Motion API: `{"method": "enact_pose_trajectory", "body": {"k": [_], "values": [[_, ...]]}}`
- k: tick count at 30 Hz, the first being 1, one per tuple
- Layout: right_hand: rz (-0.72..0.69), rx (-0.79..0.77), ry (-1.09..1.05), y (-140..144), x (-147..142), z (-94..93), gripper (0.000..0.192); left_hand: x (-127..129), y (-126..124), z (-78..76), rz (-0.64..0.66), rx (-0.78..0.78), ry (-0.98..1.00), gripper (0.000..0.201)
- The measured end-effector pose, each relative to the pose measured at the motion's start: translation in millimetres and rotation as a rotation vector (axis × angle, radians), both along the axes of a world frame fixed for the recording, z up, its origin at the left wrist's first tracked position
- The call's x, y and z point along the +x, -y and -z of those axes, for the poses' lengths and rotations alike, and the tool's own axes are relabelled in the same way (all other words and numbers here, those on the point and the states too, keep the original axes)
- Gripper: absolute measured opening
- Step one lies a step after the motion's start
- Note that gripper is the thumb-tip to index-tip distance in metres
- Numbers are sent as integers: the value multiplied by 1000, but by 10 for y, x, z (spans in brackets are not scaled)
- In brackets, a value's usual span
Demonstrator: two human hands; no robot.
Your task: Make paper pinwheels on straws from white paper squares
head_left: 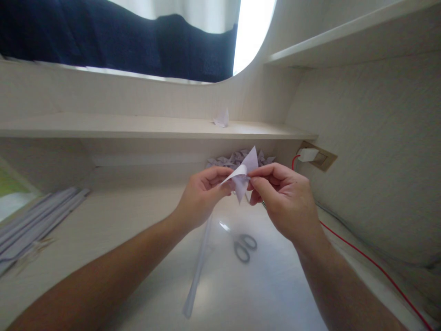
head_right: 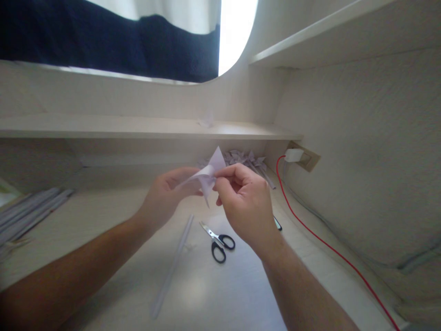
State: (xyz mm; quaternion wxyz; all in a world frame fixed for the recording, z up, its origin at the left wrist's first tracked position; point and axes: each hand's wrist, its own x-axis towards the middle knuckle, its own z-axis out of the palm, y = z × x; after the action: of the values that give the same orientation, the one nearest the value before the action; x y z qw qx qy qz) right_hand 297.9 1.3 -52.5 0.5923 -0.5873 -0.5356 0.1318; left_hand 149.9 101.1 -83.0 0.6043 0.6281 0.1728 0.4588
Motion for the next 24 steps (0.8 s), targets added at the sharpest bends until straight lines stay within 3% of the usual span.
{"method": "enact_pose_trajectory", "body": {"k": [7,24], "values": [[-22,-6,22,0,12,12,8,-5,-23,4,15,4,9,23],[-64,13,59,40,-33,-1,8,-43,-58,3,-83,140,-19,15]]}}
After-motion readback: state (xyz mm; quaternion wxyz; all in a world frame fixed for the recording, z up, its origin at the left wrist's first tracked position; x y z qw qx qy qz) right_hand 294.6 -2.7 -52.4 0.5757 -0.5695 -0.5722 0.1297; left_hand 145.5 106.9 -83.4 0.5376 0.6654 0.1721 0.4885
